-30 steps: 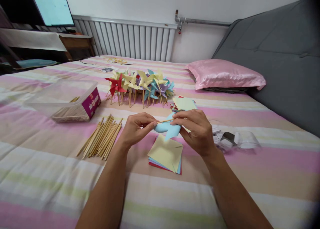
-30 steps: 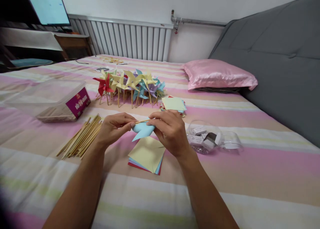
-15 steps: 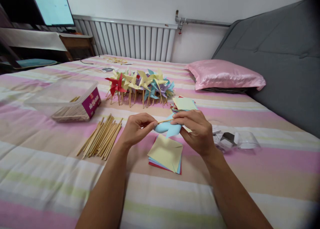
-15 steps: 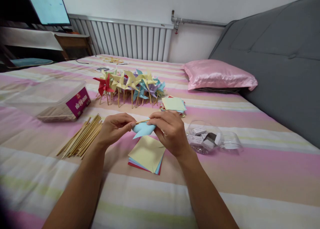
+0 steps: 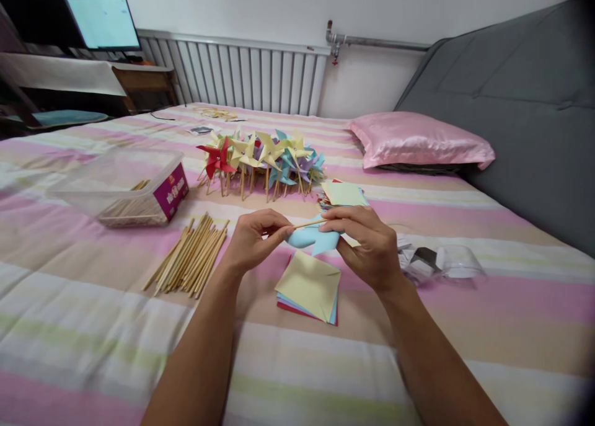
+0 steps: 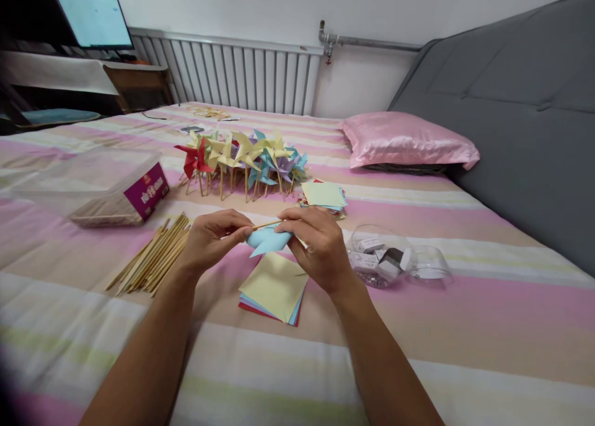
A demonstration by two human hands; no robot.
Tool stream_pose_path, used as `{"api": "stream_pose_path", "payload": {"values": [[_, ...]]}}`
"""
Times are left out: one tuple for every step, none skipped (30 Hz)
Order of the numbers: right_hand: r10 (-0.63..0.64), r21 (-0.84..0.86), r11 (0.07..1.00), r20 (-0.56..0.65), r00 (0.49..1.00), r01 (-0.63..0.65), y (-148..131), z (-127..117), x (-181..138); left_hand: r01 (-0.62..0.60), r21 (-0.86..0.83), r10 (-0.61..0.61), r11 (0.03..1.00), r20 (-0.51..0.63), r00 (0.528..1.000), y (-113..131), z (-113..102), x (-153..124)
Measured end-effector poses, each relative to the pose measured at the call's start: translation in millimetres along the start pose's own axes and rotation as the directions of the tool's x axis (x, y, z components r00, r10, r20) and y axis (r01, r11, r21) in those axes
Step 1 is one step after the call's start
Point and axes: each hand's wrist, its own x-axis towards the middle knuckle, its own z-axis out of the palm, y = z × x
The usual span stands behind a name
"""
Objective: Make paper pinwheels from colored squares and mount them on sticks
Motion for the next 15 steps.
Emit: {"api": "stream_pose_path", "payload": {"values": [[0.001,0.007,1.000,-0.003,1.000,-0.001,-0.1,0.2,-0.1,-0.002,-0.007,0.002,1.000,-0.008,1.000,-0.1,0.2,0.0],[0.005,0.017,1.000,-0.007,1.000,-0.005,-0.1,0.5,-0.3,-0.003,-0.014,0.003,1.000,-0.011,1.000,-0.3,0.5,0.1],[0.009,0.028,1.000,-0.011,1.000,-0.009,-0.2,0.6,-0.5,-0.002,-0.021,0.002,1.000,-0.012,1.000,-0.4,0.7,0.2],[0.016,0.041,0.999,-0.016,1.000,-0.015,-0.2,0.7,-0.7,-0.001,-0.028,0.000,1.000,-0.010,1.000,-0.6,1.0,0.2],[0.024,0.054,0.998,-0.018,1.000,-0.023,-0.3,0.6,-0.9,0.001,-0.035,-0.001,0.999,-0.007,1.000,-0.8,1.1,0.3],[0.032,0.067,0.997,-0.017,0.999,-0.031,-0.4,0.3,-1.1,0.003,-0.041,-0.003,0.999,-0.002,1.000,-1.2,1.2,0.4],[0.040,0.078,0.996,-0.015,0.999,-0.039,-0.4,0.0,-1.2,0.004,-0.046,-0.004,0.999,0.001,1.000,-1.6,1.1,0.4],[0.048,0.088,0.995,-0.011,0.999,-0.047,-0.5,-0.5,-1.3,0.005,-0.052,-0.005,0.999,0.003,1.000,-2.1,0.9,0.5],[0.056,0.097,0.994,-0.006,0.998,-0.055,-0.7,-0.9,-1.3,0.003,-0.057,-0.003,0.998,0.004,1.000,-2.6,0.6,0.5],[0.064,0.106,0.992,0.000,0.998,-0.064,-0.9,-1.3,-1.3,0.000,-0.061,0.000,0.998,0.006,1.000,-3.0,0.3,0.4],[0.071,0.115,0.991,0.003,0.997,-0.071,-1.2,-1.6,-1.4,-0.002,-0.064,0.002,0.998,0.007,1.000,-3.4,0.0,0.4],[0.077,0.124,0.989,0.006,0.997,-0.077,-1.6,-1.8,-1.4,-0.002,-0.067,0.002,0.998,0.007,1.000,-3.7,-0.3,0.3],[0.082,0.132,0.988,0.009,0.997,-0.082,-2.0,-1.8,-1.3,0.000,-0.069,0.001,0.998,0.007,1.000,-3.8,-0.5,0.2],[0.084,0.140,0.987,0.010,0.996,-0.084,-2.4,-1.7,-1.3,0.002,-0.071,-0.002,0.997,0.007,1.000,-4.0,-0.5,0.1],[0.084,0.147,0.986,0.010,0.996,-0.084,-2.8,-1.6,-1.3,0.003,-0.075,-0.002,0.997,0.006,1.000,-4.1,-0.5,0.0]]}}
